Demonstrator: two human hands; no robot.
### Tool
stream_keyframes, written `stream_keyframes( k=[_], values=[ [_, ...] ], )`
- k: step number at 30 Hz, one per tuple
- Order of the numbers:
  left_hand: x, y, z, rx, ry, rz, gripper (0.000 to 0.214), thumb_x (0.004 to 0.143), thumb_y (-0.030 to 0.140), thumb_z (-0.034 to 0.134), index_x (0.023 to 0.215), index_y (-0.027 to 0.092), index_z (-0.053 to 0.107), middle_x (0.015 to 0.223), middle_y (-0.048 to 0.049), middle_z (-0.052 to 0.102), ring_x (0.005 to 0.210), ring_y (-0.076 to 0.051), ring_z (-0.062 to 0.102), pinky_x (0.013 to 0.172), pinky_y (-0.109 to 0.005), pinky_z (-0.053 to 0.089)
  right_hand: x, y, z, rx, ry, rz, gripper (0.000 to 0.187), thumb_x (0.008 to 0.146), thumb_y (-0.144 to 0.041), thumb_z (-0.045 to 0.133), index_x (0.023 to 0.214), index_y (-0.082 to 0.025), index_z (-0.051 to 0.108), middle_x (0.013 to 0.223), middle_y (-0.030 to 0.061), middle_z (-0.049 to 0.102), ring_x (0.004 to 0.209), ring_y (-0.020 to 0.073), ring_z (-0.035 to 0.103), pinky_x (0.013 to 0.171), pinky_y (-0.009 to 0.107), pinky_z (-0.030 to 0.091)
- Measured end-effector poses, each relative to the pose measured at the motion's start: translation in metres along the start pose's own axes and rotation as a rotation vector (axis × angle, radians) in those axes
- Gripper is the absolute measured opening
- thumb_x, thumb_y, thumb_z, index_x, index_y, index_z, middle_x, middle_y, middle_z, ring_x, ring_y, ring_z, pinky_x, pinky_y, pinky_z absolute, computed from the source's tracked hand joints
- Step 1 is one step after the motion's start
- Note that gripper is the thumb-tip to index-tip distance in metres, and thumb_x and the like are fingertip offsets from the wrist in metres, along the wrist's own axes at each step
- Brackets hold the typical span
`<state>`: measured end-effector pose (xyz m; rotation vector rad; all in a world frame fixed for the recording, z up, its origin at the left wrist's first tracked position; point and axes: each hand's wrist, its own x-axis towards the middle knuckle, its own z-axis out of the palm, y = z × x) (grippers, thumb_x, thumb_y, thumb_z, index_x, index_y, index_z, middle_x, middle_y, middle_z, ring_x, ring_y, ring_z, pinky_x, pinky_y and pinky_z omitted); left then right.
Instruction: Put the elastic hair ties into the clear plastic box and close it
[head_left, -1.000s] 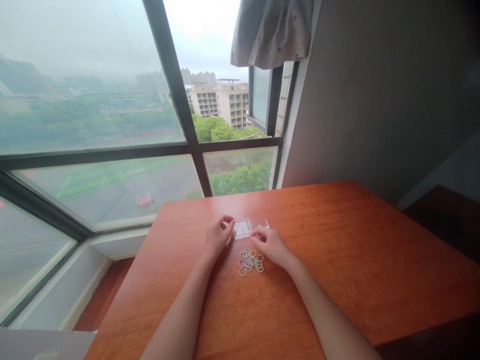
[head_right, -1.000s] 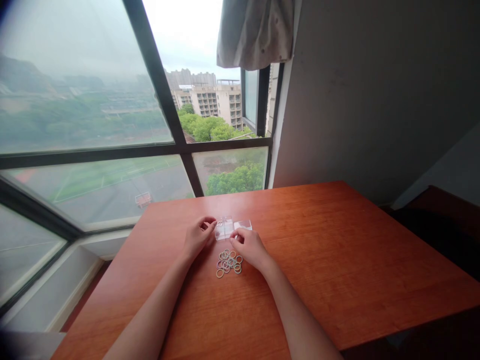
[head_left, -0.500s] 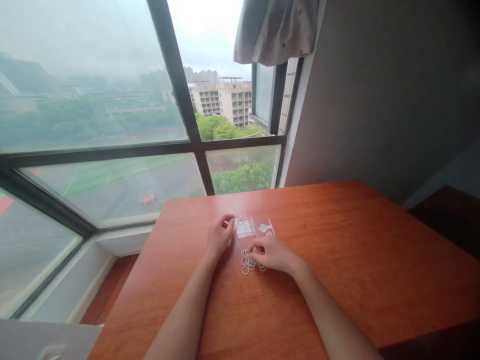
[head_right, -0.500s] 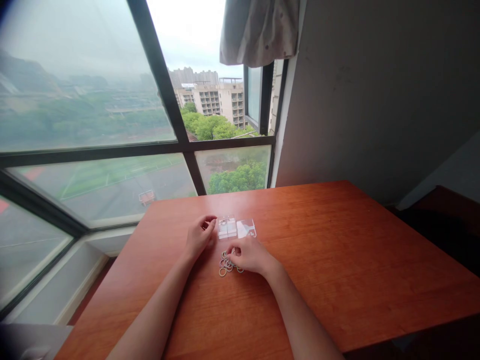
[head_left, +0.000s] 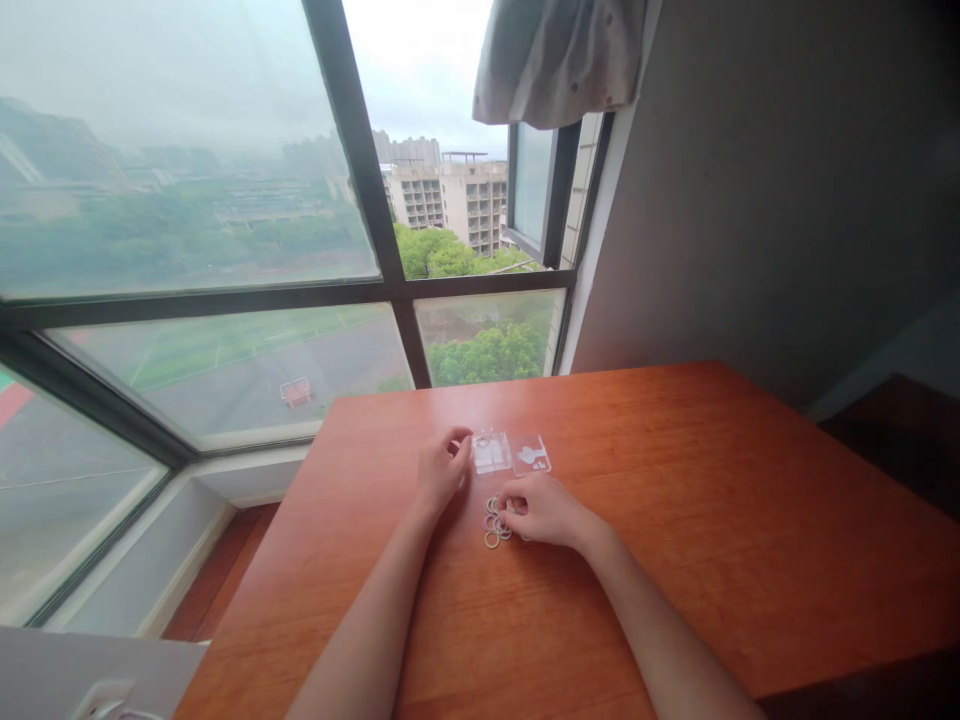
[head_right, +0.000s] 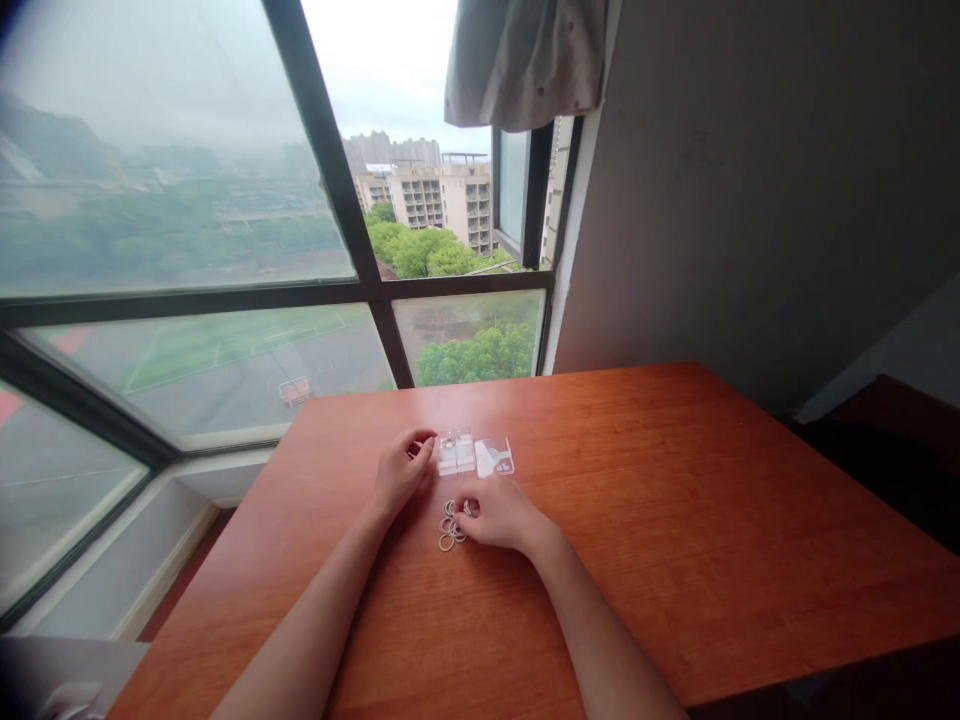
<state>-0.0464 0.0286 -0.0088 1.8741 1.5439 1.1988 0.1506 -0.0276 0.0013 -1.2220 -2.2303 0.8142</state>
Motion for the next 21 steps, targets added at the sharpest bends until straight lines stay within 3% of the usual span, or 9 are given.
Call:
stream_keyframes(
  k=[9, 15, 21],
  values=[
    [0.0002, -0.0009, 0.0003, 0.001, -0.014, -0.003, 0.021, 0.084, 0.031, 0.052, 0.090, 0.019, 0.067, 0.080, -0.0025, 0.070, 0.063, -0.014, 0.059, 0.061, -0.024, 0.047, -0.0034, -0.0077, -0.0047, -0.061, -0.028, -0.005, 0.013, 0.071, -0.018, 0.061, 0.075, -0.024, 0.072, 0.061, -0.0037, 0.063, 0.055, 0.0106, 0.051, 0.053, 0.021, 0.030],
    [-0.0004, 0.0006, -0.0005, -0.015, -0.006, -0.007, 0.020, 0.084, 0.031, 0.052, 0.090, 0.019, 0.067, 0.079, -0.0019, 0.070, 0.062, -0.014, 0.059, 0.060, -0.024, 0.045, -0.0002, -0.0024, -0.0009, 0.029, 0.005, 0.053, 0.012, 0.074, -0.020, 0.059, 0.075, -0.022, 0.070, 0.059, -0.0038, 0.062, 0.054, 0.0101, 0.051, 0.052, 0.021, 0.031],
    [-0.0026, 0.0085, 0.0008, -0.122, -0.044, 0.038, 0.019, 0.083, 0.028, 0.054, 0.092, 0.018, 0.066, 0.084, -0.0031, 0.070, 0.063, -0.012, 0.058, 0.058, -0.022, 0.045, 0.0063, 0.0001, -0.0034, 0.119, 0.182, 0.062, 0.009, 0.079, -0.024, 0.056, 0.077, -0.020, 0.064, 0.056, -0.0047, 0.054, 0.053, 0.0108, 0.048, 0.054, 0.022, 0.034]
  ],
)
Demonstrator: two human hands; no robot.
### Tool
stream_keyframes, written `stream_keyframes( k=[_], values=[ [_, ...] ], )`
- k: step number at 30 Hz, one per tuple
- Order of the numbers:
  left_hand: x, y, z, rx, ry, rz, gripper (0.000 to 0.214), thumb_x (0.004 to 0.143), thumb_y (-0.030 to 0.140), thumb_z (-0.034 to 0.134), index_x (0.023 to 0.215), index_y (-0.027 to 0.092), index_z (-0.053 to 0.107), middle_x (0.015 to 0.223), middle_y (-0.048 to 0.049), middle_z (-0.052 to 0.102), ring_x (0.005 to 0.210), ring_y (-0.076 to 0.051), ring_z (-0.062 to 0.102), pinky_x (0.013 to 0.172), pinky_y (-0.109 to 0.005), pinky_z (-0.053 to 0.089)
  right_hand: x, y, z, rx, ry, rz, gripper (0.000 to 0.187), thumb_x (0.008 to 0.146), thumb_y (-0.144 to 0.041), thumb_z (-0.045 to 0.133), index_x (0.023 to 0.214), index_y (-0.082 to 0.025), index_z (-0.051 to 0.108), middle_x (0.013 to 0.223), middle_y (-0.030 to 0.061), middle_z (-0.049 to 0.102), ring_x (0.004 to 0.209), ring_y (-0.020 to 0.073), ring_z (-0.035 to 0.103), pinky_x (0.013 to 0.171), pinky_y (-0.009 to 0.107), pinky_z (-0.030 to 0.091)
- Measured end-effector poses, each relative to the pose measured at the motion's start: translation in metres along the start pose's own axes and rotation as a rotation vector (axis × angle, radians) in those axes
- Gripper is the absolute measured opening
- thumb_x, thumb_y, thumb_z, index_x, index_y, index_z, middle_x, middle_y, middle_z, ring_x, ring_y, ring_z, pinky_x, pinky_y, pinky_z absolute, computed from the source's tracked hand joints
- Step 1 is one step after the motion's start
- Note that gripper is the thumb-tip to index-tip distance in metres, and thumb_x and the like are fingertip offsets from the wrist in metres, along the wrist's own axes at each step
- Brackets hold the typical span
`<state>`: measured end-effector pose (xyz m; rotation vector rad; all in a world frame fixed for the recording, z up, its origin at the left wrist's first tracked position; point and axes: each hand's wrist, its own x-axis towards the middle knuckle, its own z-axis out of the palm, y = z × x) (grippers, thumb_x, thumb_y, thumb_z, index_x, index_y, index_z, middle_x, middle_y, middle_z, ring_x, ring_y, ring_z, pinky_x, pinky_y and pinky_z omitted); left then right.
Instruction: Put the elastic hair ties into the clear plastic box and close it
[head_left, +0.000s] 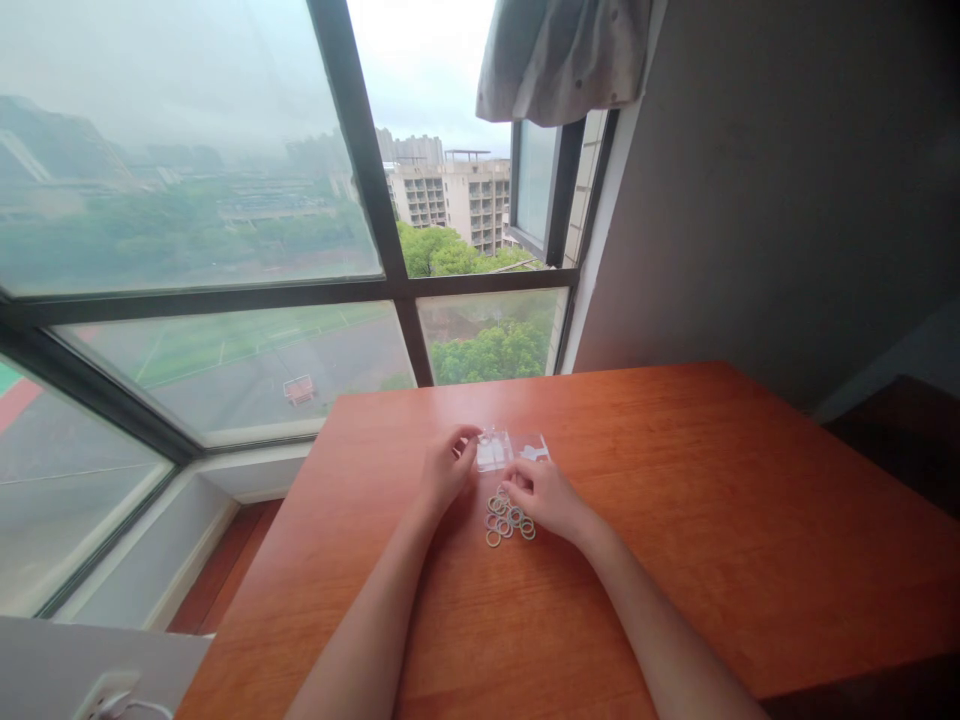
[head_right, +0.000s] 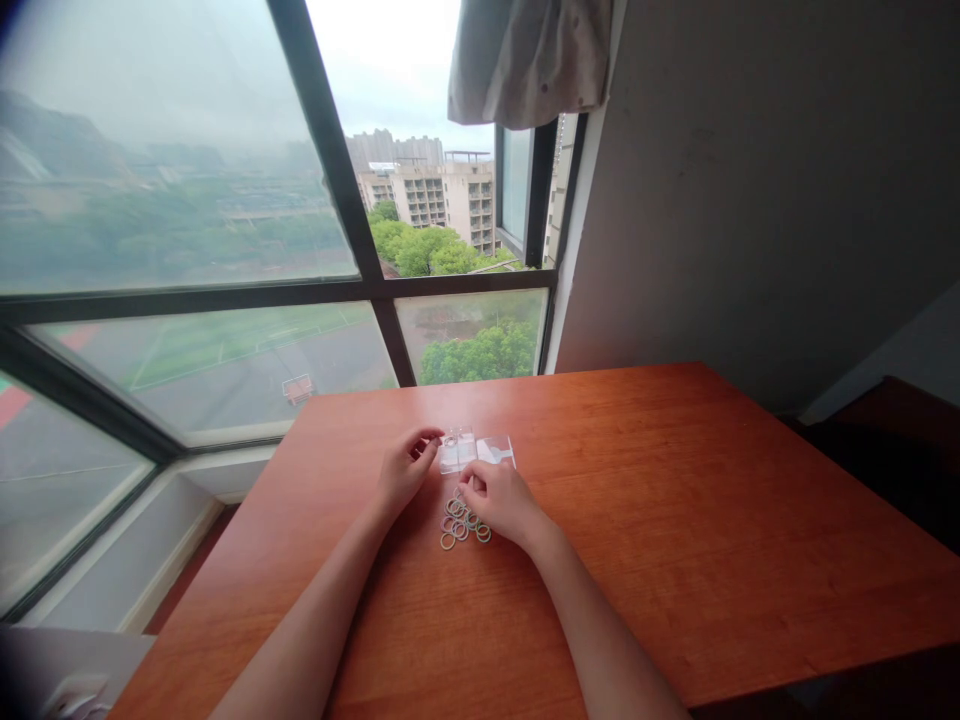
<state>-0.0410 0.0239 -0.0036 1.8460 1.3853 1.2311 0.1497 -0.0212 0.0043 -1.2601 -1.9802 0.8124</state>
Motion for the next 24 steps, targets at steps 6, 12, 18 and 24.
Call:
stream_keyframes(
  k=[6, 12, 18, 24],
  values=[
    [-0.006, 0.026, 0.008, -0.079, -0.235, 0.087, 0.021, 0.085, 0.031, 0.055, 0.093, 0.018, 0.068, 0.079, -0.0029, 0.067, 0.061, -0.010, 0.054, 0.055, -0.020, 0.043, 0.004, 0.002, -0.007, 0.021, 0.269, 0.053, 0.016, 0.085, -0.033, 0.051, 0.082, -0.020, 0.059, 0.054, -0.0051, 0.049, 0.051, 0.0120, 0.046, 0.052, 0.023, 0.033],
    [-0.008, 0.040, 0.011, -0.081, -0.349, 0.103, 0.017, 0.083, 0.030, 0.059, 0.087, 0.017, 0.070, 0.075, -0.0025, 0.067, 0.061, -0.010, 0.053, 0.054, -0.020, 0.041, 0.004, 0.001, -0.009, 0.057, 0.312, 0.039, 0.015, 0.087, -0.034, 0.050, 0.084, -0.020, 0.056, 0.059, -0.0031, 0.056, 0.054, 0.0131, 0.050, 0.054, 0.024, 0.035],
    [-0.007, 0.041, 0.010, -0.055, -0.314, 0.094, 0.017, 0.083, 0.028, 0.057, 0.081, 0.016, 0.068, 0.072, -0.0022, 0.065, 0.060, -0.010, 0.053, 0.054, -0.020, 0.040, 0.003, -0.002, -0.009, 0.064, 0.295, 0.045, 0.018, 0.087, -0.037, 0.051, 0.083, -0.021, 0.057, 0.060, -0.0026, 0.057, 0.054, 0.0133, 0.051, 0.055, 0.024, 0.035],
    [-0.006, 0.039, 0.009, -0.043, -0.302, 0.101, 0.015, 0.081, 0.021, 0.056, 0.083, 0.016, 0.069, 0.070, -0.0015, 0.064, 0.059, -0.010, 0.051, 0.054, -0.019, 0.040, 0.002, -0.004, -0.011, 0.026, 0.324, 0.023, 0.019, 0.086, -0.035, 0.051, 0.081, -0.020, 0.061, 0.059, -0.0023, 0.055, 0.055, 0.0128, 0.050, 0.055, 0.023, 0.035]
  ],
)
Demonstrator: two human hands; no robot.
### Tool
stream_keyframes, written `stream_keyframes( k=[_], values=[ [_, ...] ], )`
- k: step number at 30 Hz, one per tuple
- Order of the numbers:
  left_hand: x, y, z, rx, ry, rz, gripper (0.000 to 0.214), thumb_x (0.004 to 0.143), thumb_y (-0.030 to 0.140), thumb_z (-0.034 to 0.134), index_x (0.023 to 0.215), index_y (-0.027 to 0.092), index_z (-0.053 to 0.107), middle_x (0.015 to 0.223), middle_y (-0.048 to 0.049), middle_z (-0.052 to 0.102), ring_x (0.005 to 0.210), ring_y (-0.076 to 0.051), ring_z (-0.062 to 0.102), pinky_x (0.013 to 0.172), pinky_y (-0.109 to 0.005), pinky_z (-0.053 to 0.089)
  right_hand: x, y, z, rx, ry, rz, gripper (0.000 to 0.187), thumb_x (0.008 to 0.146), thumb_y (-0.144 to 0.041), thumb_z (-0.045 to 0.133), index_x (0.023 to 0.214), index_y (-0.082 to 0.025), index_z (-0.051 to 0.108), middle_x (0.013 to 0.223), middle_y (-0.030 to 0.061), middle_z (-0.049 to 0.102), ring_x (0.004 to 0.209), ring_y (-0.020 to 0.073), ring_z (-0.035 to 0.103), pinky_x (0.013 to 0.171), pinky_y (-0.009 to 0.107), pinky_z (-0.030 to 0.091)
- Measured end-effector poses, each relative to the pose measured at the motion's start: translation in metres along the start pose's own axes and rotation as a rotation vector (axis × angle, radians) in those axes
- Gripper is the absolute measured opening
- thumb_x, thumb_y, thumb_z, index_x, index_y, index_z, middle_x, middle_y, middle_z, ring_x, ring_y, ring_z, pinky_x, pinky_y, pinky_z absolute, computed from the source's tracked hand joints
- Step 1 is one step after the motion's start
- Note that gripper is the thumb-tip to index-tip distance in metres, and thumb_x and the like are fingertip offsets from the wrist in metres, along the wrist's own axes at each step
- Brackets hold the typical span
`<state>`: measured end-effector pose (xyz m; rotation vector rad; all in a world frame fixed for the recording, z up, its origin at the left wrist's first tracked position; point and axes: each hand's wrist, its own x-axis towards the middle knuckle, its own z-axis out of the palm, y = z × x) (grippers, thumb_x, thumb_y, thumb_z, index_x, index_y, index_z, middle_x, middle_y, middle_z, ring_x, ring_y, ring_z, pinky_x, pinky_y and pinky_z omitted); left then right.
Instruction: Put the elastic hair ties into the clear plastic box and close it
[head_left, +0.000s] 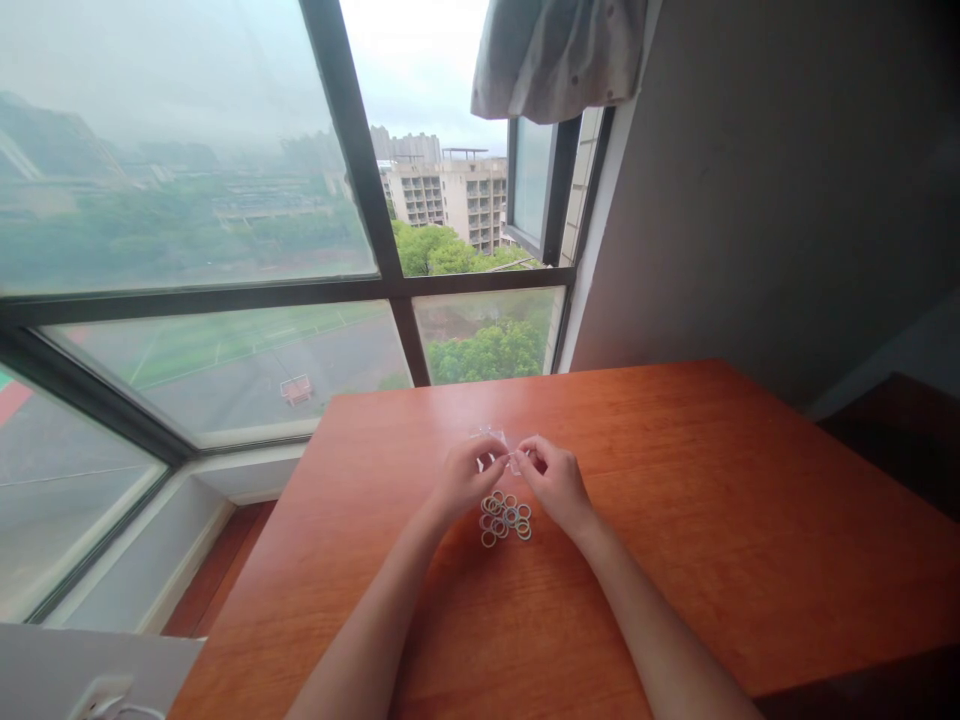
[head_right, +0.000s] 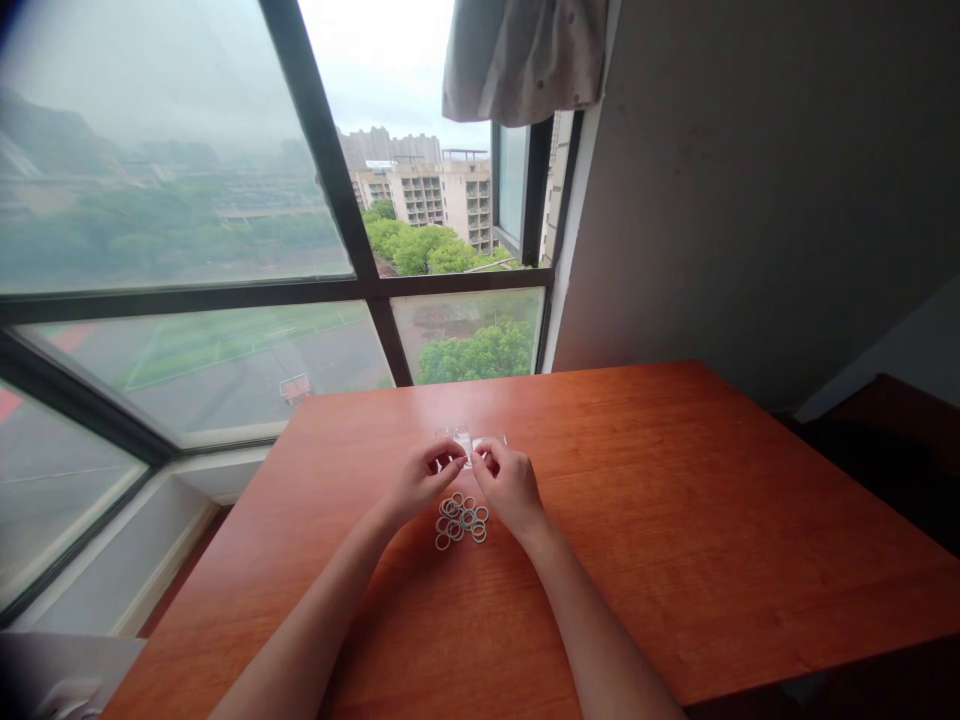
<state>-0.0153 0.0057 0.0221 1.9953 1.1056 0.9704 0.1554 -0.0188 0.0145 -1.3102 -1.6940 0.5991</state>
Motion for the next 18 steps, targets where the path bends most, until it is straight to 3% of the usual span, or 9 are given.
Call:
stream_keyframes(
  k=[8, 15, 18],
  values=[
    [0.000, -0.008, -0.001, 0.049, 0.006, -0.001, 0.012, 0.080, 0.021, 0.055, 0.078, 0.016, 0.066, 0.069, -0.0007, 0.063, 0.060, -0.010, 0.052, 0.056, -0.019, 0.040, 0.000, 0.001, 0.003, -0.026, -0.013, -0.003, 0.016, 0.085, -0.030, 0.050, 0.082, -0.019, 0.061, 0.059, -0.0029, 0.055, 0.055, 0.0124, 0.050, 0.055, 0.023, 0.035],
    [0.000, -0.027, -0.011, 0.225, 0.284, -0.147, 0.018, 0.084, 0.030, 0.053, 0.082, 0.018, 0.065, 0.075, -0.0012, 0.067, 0.061, -0.012, 0.057, 0.060, -0.023, 0.042, 0.001, 0.002, 0.002, -0.020, -0.038, 0.020, 0.014, 0.084, -0.029, 0.051, 0.080, -0.020, 0.061, 0.056, -0.0049, 0.050, 0.053, 0.0117, 0.049, 0.054, 0.022, 0.034],
    [0.000, -0.036, -0.013, 0.265, 0.327, -0.222, 0.020, 0.084, 0.034, 0.053, 0.082, 0.018, 0.065, 0.075, -0.0017, 0.069, 0.062, -0.013, 0.059, 0.060, -0.024, 0.043, 0.000, 0.003, 0.004, -0.028, -0.086, 0.021, 0.012, 0.083, -0.027, 0.052, 0.079, -0.020, 0.061, 0.055, -0.0050, 0.052, 0.053, 0.0114, 0.049, 0.055, 0.022, 0.034]
  ],
)
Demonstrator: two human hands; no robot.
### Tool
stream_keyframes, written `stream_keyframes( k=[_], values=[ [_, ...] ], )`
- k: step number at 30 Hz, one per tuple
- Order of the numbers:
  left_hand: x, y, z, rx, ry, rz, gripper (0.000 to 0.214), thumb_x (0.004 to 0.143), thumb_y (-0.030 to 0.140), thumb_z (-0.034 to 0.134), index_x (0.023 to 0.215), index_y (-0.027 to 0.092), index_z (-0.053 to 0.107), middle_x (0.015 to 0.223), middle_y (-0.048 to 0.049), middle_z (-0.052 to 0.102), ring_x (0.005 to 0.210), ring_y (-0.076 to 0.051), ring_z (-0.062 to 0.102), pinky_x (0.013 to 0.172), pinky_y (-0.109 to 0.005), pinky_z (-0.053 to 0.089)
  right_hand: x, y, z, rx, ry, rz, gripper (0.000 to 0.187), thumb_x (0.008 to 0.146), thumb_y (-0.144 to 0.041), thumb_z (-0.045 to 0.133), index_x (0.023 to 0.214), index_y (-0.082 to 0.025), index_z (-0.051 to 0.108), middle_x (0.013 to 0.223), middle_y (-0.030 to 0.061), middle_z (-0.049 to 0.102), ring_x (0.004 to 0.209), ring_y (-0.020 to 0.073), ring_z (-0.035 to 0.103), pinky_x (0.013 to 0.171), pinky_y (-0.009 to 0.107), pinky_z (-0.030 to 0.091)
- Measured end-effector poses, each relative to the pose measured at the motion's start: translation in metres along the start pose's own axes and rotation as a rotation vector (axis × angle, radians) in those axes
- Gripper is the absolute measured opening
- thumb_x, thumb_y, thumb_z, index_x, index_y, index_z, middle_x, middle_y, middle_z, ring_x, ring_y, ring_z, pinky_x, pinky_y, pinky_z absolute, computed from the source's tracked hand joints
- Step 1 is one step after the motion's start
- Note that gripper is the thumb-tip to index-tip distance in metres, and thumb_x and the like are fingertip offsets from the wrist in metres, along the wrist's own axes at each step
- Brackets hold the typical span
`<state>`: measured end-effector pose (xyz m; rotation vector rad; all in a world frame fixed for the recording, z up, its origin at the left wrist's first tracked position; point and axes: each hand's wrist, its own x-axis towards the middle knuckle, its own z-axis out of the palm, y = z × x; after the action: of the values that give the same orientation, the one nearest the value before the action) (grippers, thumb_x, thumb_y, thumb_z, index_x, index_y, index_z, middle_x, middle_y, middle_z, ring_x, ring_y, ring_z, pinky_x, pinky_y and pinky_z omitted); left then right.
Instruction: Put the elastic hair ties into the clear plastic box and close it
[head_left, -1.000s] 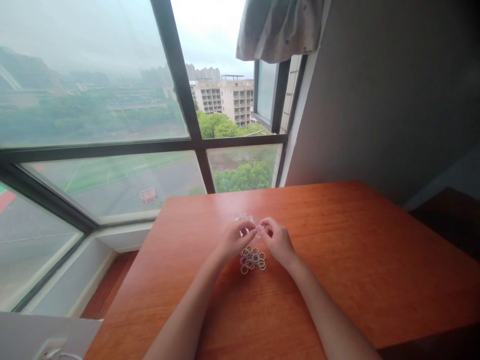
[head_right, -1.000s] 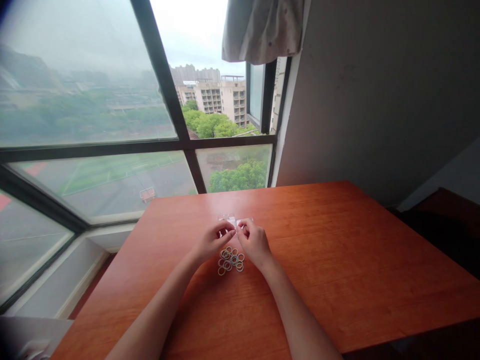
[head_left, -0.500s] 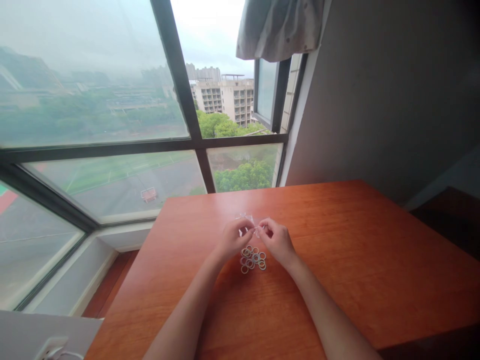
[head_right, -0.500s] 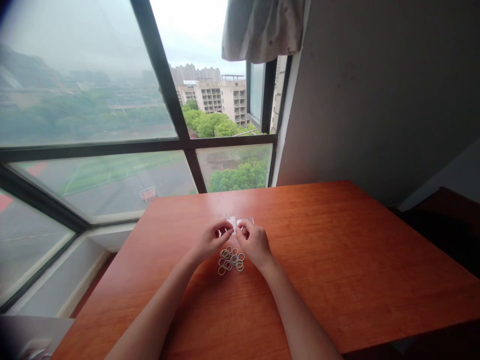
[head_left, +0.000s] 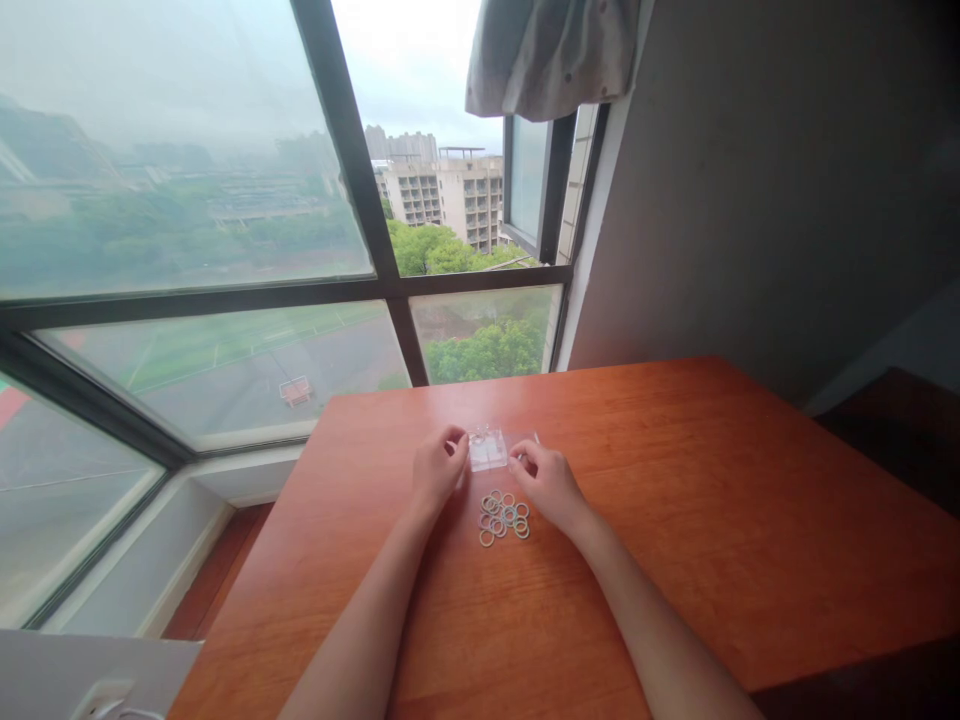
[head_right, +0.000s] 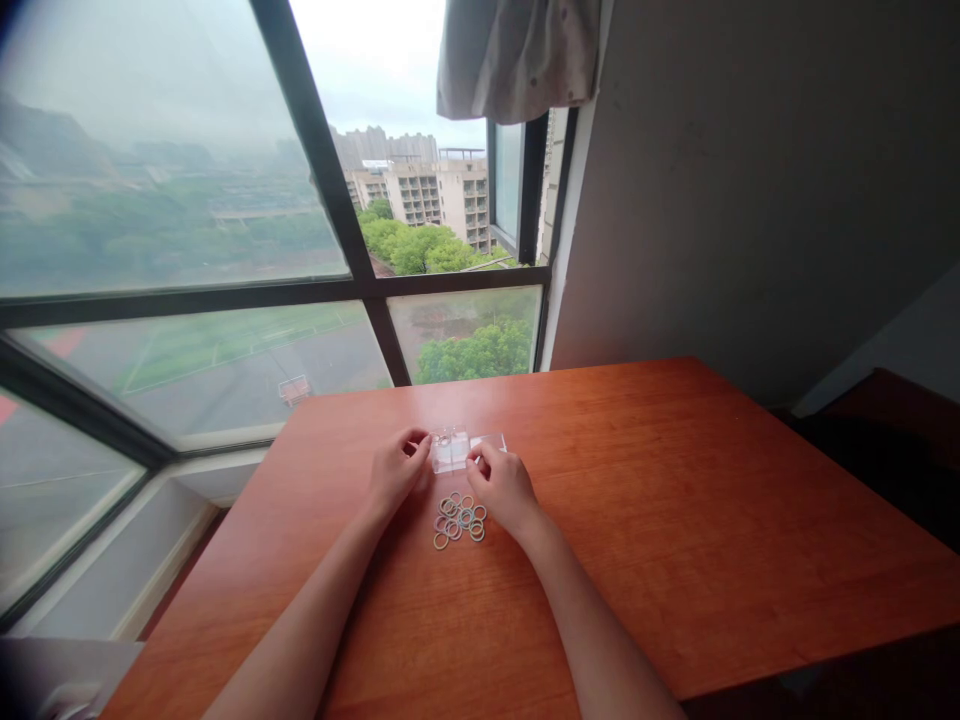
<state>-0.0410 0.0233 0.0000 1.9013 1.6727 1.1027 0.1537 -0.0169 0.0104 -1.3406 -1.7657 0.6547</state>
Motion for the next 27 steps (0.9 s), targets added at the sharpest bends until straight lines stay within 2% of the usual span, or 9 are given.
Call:
stream_keyframes(
  k=[9, 14, 17, 27],
  values=[
    [0.002, -0.009, 0.003, 0.012, -0.026, -0.034, 0.022, 0.083, 0.035, 0.052, 0.086, 0.019, 0.067, 0.079, -0.0027, 0.071, 0.064, -0.015, 0.062, 0.060, -0.024, 0.044, -0.001, 0.004, 0.002, -0.015, -0.094, -0.021, 0.009, 0.081, -0.021, 0.053, 0.078, -0.020, 0.062, 0.058, -0.0043, 0.056, 0.055, 0.0107, 0.051, 0.057, 0.022, 0.036],
    [0.002, -0.009, 0.002, -0.003, -0.030, -0.041, 0.022, 0.083, 0.034, 0.051, 0.088, 0.019, 0.067, 0.080, -0.0031, 0.071, 0.065, -0.015, 0.063, 0.060, -0.024, 0.045, -0.006, 0.001, 0.001, 0.012, -0.313, -0.122, 0.012, 0.079, -0.019, 0.055, 0.077, -0.020, 0.066, 0.056, -0.0049, 0.056, 0.053, 0.0087, 0.049, 0.053, 0.019, 0.034],
    [0.002, -0.008, 0.002, -0.015, -0.030, -0.044, 0.022, 0.083, 0.034, 0.051, 0.088, 0.019, 0.067, 0.080, -0.0028, 0.072, 0.065, -0.015, 0.063, 0.060, -0.024, 0.045, -0.011, 0.000, 0.002, -0.046, -0.395, -0.165, 0.013, 0.076, -0.018, 0.057, 0.079, -0.022, 0.070, 0.058, -0.0049, 0.058, 0.053, 0.0083, 0.049, 0.053, 0.019, 0.032],
    [0.001, -0.005, 0.001, -0.022, -0.032, -0.053, 0.023, 0.082, 0.033, 0.050, 0.088, 0.019, 0.068, 0.080, -0.0027, 0.072, 0.066, -0.016, 0.063, 0.060, -0.024, 0.045, -0.013, -0.004, 0.001, -0.169, -0.488, -0.181, 0.015, 0.073, -0.019, 0.060, 0.079, -0.024, 0.073, 0.063, -0.0040, 0.062, 0.058, 0.0096, 0.052, 0.055, 0.020, 0.031]
  ],
)
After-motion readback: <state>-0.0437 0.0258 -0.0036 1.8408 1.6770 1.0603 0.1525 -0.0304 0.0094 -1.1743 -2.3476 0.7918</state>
